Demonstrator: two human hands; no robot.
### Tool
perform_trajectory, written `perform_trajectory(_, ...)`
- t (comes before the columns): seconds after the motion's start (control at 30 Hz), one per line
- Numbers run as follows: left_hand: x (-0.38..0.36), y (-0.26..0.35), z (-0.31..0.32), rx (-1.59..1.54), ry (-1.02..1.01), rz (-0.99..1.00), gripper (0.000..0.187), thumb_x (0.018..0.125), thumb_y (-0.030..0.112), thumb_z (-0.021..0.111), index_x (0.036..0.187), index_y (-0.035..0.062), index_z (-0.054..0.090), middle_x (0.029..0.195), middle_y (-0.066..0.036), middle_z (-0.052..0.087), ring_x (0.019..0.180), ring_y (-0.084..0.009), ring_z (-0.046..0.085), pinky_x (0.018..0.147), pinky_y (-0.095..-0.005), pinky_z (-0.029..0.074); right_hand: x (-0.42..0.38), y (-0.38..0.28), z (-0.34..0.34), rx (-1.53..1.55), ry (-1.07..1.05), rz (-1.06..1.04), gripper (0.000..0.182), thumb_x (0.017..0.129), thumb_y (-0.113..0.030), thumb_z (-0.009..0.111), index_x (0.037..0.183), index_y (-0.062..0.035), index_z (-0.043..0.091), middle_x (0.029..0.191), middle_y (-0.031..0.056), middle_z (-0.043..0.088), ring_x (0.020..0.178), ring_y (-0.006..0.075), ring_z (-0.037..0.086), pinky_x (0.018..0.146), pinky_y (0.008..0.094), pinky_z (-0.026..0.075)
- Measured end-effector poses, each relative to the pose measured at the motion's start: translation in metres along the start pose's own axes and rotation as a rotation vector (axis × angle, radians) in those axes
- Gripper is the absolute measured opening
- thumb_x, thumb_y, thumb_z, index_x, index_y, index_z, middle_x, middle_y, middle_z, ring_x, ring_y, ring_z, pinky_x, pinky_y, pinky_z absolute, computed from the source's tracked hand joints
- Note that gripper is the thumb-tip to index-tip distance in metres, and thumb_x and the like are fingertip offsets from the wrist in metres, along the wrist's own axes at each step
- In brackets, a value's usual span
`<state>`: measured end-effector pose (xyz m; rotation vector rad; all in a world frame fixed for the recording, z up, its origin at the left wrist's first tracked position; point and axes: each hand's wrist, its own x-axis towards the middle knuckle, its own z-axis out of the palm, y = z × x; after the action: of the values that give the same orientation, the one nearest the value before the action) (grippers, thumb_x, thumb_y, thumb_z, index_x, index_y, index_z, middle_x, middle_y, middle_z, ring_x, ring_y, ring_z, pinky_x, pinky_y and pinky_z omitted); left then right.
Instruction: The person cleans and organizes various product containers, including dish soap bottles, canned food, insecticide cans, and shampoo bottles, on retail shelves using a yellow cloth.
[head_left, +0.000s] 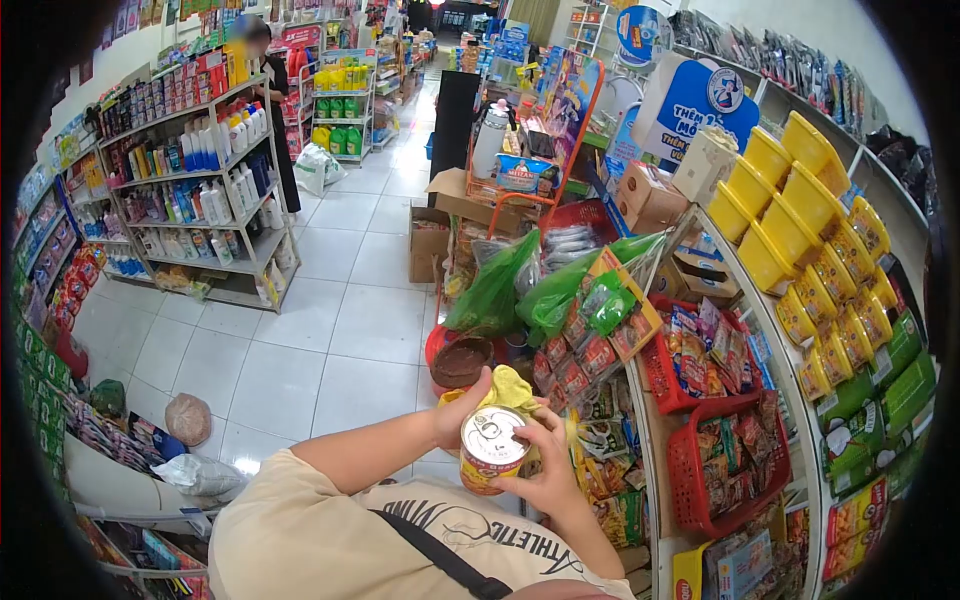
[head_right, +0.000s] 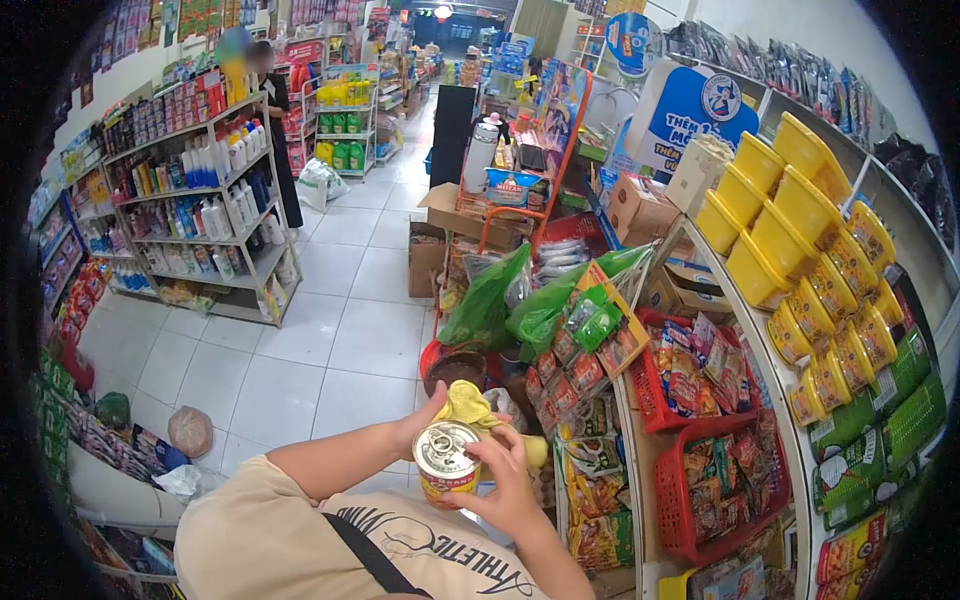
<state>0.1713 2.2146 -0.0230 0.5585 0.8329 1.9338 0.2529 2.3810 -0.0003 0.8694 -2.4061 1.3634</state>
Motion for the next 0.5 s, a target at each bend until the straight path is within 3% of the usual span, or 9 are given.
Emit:
perform_trajectory(0.1,-0.003,0.002,0.002,0.058,0.048,-0.019,0.097,0.073,0.077,0.011,0.137,0.0056,0.024,0.137,-0.006,0.036,0.127,-0.0208,0.033,0.105,-0.0373,0.027,-0.002,0.005,0.003,-0.109,-0.037,-0.073,0.072,0.061,-0.027,0.08,0.117,-0.0104,0.037,0.122,0.0179,0.041,0.12,0.034,0.032,0.099,0.045,0.028)
perform_trajectory(0.2,-0.002,-0.006,-0.008,-0.022,0.202,-0.037,0.094,0.073,0.077,0.013,0.135,0.0076,0.029,0.134,-0.008,0.039,0.125,-0.0208,0.037,0.103,-0.0379,0.03,-0.008,0.024,0.018,0.131,-0.017,-0.05,0.071,0.065,-0.022,0.078,0.118,-0.0106,0.034,0.123,0.0181,0.038,0.12,0.0317,0.033,0.099,0.0426,0.028)
perform_trajectory(0.23,-0.004,-0.007,-0.011,-0.105,0.262,-0.12,0.09,0.075,0.076,0.015,0.133,0.01,0.033,0.13,-0.009,0.044,0.12,-0.0214,0.043,0.101,-0.0382,0.034,-0.015,0.029,0.027,0.315,0.046,0.08,0.069,0.065,-0.02,0.078,0.117,-0.0052,0.034,0.118,0.0171,0.043,0.113,0.0282,0.042,0.098,0.0403,0.031)
perform_trajectory(0.33,-0.007,-0.007,-0.006,-0.242,0.371,-0.184,0.085,0.076,0.075,0.017,0.131,0.0125,0.036,0.124,-0.01,0.049,0.114,-0.0228,0.048,0.098,-0.0382,0.037,-0.016,0.037,0.035,0.679,0.073,0.243,0.066,0.067,-0.013,0.076,0.117,-0.0057,0.034,0.117,0.0141,0.041,0.112,0.0219,0.042,0.095,0.0351,0.034)
perform_trajectory(0.37,-0.006,-0.013,-0.006,-0.24,0.382,-0.106,0.084,0.077,0.075,0.017,0.134,0.014,0.031,0.128,-0.01,0.045,0.116,-0.0234,0.046,0.098,-0.0385,0.036,-0.014,0.039,0.035,0.707,0.073,0.221,0.063,0.07,-0.007,0.072,0.118,-0.0058,0.032,0.115,0.0118,0.042,0.109,0.0194,0.043,0.094,0.0335,0.035)
perform_trajectory(0.47,-0.005,-0.022,0.003,-0.083,0.44,0.211,0.082,0.079,0.072,0.025,0.138,0.0146,0.022,0.131,-0.01,0.04,0.119,-0.022,0.042,0.098,-0.0386,0.035,-0.004,0.031,0.031,0.78,0.256,0.319,0.058,0.074,-0.006,0.068,0.119,-0.0051,0.031,0.112,0.0115,0.044,0.105,0.0188,0.046,0.092,0.032,0.037)
perform_trajectory(0.5,0.0,-0.042,-0.015,-0.013,0.436,0.391,0.075,0.086,0.05,0.047,0.14,0.0139,0.011,0.133,-0.011,0.035,0.121,-0.0204,0.038,0.099,-0.0374,0.034,-0.001,0.031,0.029,0.64,0.323,0.354,0.055,0.077,-0.005,0.063,0.121,-0.0047,0.03,0.111,0.0116,0.046,0.102,0.0183,0.048,0.09,0.0312,0.039)
